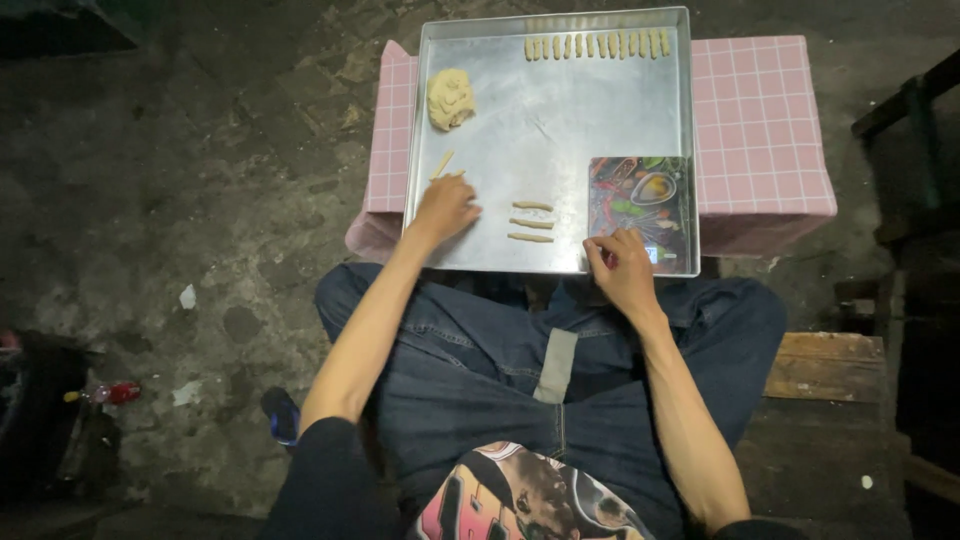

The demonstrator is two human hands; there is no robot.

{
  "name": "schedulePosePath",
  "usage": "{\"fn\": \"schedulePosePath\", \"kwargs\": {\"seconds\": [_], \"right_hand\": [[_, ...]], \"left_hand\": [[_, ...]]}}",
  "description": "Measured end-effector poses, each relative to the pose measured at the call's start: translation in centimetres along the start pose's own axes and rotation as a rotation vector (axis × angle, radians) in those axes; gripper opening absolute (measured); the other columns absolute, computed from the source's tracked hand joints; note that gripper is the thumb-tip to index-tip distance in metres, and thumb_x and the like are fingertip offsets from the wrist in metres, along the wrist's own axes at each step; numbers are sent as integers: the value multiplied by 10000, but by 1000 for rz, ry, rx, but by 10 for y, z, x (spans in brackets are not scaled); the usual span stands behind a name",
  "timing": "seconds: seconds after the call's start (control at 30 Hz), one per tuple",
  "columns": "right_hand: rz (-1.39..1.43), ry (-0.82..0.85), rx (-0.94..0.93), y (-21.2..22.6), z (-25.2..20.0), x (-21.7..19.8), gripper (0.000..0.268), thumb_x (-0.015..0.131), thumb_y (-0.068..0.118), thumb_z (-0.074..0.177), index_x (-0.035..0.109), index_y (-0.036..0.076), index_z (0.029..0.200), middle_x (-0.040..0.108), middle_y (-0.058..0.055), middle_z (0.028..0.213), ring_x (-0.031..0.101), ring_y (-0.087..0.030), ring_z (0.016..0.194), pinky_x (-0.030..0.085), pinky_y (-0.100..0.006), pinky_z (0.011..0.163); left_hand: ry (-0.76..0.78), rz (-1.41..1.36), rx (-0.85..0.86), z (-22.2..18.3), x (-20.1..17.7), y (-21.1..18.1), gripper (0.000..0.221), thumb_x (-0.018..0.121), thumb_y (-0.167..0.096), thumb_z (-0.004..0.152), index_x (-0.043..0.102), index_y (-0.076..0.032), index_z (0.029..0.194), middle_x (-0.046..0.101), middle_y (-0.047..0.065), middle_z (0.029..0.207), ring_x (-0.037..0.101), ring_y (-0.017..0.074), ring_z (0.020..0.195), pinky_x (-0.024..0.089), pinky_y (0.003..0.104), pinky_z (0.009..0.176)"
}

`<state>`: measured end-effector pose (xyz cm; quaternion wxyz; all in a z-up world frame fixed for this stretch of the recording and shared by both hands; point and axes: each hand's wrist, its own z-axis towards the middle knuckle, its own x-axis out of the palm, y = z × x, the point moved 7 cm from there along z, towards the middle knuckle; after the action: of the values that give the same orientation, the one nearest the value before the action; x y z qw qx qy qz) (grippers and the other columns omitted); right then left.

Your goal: Rolling dough into long strips and dividing them into small sticks on a metal tray.

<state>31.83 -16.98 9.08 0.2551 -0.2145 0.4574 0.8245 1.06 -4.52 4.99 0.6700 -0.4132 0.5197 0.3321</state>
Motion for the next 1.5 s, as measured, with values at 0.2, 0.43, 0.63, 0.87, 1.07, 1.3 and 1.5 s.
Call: {"fn": "schedulePosePath", "kwargs": {"seconds": [0.2, 0.43, 0.63, 0.87, 1.07, 1.3, 1.5], "right_hand": [[-24, -41, -49, -10, -2, -4, 116, 781, 138, 958, 759, 60, 874, 567, -121, 696, 585, -328, 742, 509, -394, 708], [-42, -80, -54, -13, 1, -10, 123, 779, 140, 961, 756, 66, 866, 565, -98, 687, 596, -311, 723, 510, -387, 685], [-1, -64, -32, -9, 3, -5, 100, 787, 125, 956, 772, 80, 869, 565, -96, 680, 592, -301, 726, 512, -355, 707], [0, -51, -50, -6, 3, 0, 93, 790, 114, 942, 761, 55, 876, 543, -100, 680, 566, -306, 720, 502, -391, 703], [-5, -30, -24, -7, 1, -5, 108, 779, 121, 958, 761, 35, 896, 557, -104, 693, 571, -293, 738, 499, -383, 720], [-7, -28, -39, -5, 3, -3, 86, 784, 122, 949, 756, 56, 902, 544, -109, 695, 572, -315, 755, 500, -397, 729], [-11, -27, -32, -5, -1, 1, 92, 783, 139, 954, 763, 67, 901, 550, -97, 707, 567, -282, 752, 499, -365, 733]], "left_hand": [[37, -86, 162, 64, 32, -85, 128, 780, -190, 856, 789, -80, 922, 700, 128, 885, 681, 331, 876, 558, 424, 831], [109, 122, 257, 119, 63, -25, 75, 787, -161, 842, 792, -86, 850, 710, 139, 872, 713, 342, 844, 594, 435, 800], [51, 422, 267, 125, 41, 66, 111, 797, -146, 814, 798, -44, 857, 724, 159, 826, 716, 350, 841, 584, 468, 793], [105, -66, 273, 62, 5, -50, 157, 774, -188, 803, 778, -78, 914, 717, 165, 860, 697, 404, 910, 557, 516, 831], [245, -177, 265, 39, 15, -93, 142, 702, -202, 909, 777, -83, 889, 725, 128, 821, 709, 326, 842, 563, 439, 807], [278, -117, 294, 31, -4, -97, 135, 779, -262, 884, 802, -136, 929, 736, 71, 866, 713, 274, 872, 562, 409, 820], [127, 222, 300, 60, 41, -20, 138, 721, -188, 864, 775, -87, 787, 713, 106, 766, 711, 306, 797, 571, 445, 786]]}}
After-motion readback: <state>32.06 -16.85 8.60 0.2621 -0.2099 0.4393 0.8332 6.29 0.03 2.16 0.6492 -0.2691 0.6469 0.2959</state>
